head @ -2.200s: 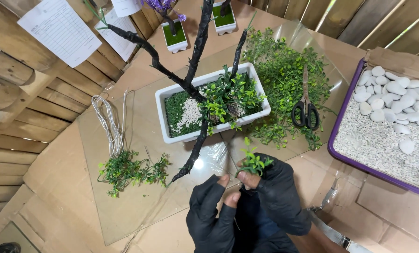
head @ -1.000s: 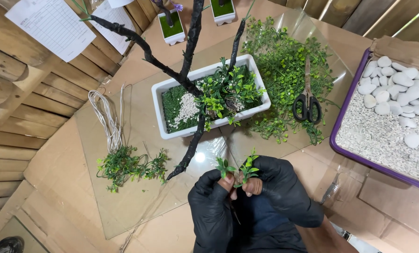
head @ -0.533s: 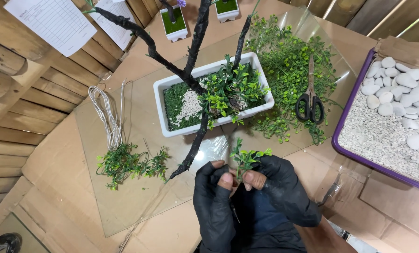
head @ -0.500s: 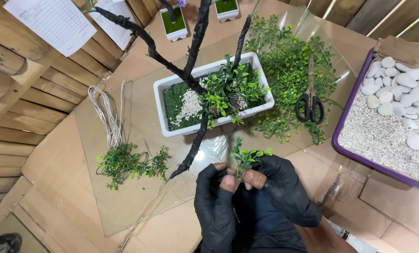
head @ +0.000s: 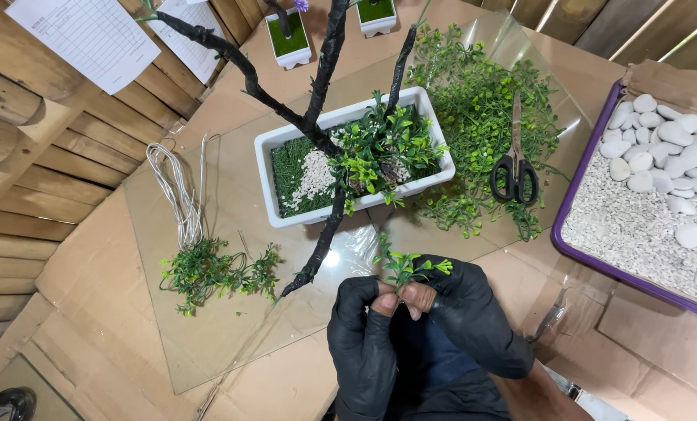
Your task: The person arranges small artificial green plants into a white rectangular planter containing a black tree structure. They use their gloved hands to insert the plants into the moss and pebbles, adjusting their positions to create a dense arrangement around the tree branches.
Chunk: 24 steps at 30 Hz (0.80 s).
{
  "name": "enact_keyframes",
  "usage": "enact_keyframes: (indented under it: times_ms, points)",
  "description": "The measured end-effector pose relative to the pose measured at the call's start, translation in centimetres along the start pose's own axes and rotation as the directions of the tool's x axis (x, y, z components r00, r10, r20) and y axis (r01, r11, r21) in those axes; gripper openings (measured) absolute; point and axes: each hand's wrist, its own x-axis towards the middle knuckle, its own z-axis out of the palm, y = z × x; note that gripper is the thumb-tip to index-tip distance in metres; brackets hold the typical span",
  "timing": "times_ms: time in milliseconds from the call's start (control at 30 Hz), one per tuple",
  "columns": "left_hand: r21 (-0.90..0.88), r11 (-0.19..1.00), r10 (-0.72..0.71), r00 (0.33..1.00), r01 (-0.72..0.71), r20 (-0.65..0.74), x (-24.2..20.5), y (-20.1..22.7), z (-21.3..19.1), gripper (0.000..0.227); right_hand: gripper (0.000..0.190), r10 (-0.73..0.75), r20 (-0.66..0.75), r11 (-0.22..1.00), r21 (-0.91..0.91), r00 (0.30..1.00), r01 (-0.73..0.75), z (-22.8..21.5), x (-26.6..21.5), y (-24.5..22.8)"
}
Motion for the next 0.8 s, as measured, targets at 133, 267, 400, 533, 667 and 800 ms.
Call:
enact_keyframes:
  times_ms: [133,267,400,533,667,800]
  points:
    - [-0.242,0.968,-0.074,0.997,0.065,-0.027,-0.2,0.4,0.9,0.016,0.018,-0.052,-0.009,0.999,0.012,0.999,0.052,-0.1,-0.2,1.0]
    - [-0.495,0.855,-0.172,0.985,0.154,0.010,-0.7,-0.9,1.6,0.019,0.020,0.041,-0.091,0.998,0.058,0.995,-0.036,0.3,-0.3,1.0]
    - [-0.435,0.889,-0.156,0.988,0.142,0.003,-0.5,-0.5,1.6,0.017,0.023,-0.036,-0.094,0.999,-0.033,0.995,0.033,0.2,-0.4,0.7]
    - [-0.170,0.981,-0.103,0.995,0.099,-0.017,-0.2,-0.3,1.0,0.017,0.021,-0.089,-0.049,0.995,-0.050,0.995,0.087,0.0,-0.2,-0.5]
    - [-0.079,0.994,-0.078,0.997,0.077,-0.008,0.2,0.0,1.1,0.022,0.019,-0.072,-0.020,0.996,0.059,0.997,0.073,-0.7,-0.1,0.0]
    - [0.040,0.997,-0.063,0.996,0.066,-0.060,0.2,-0.4,1.4,0.020,0.011,0.002,-0.104,1.000,0.020,0.995,0.000,-1.5,-0.3,1.6]
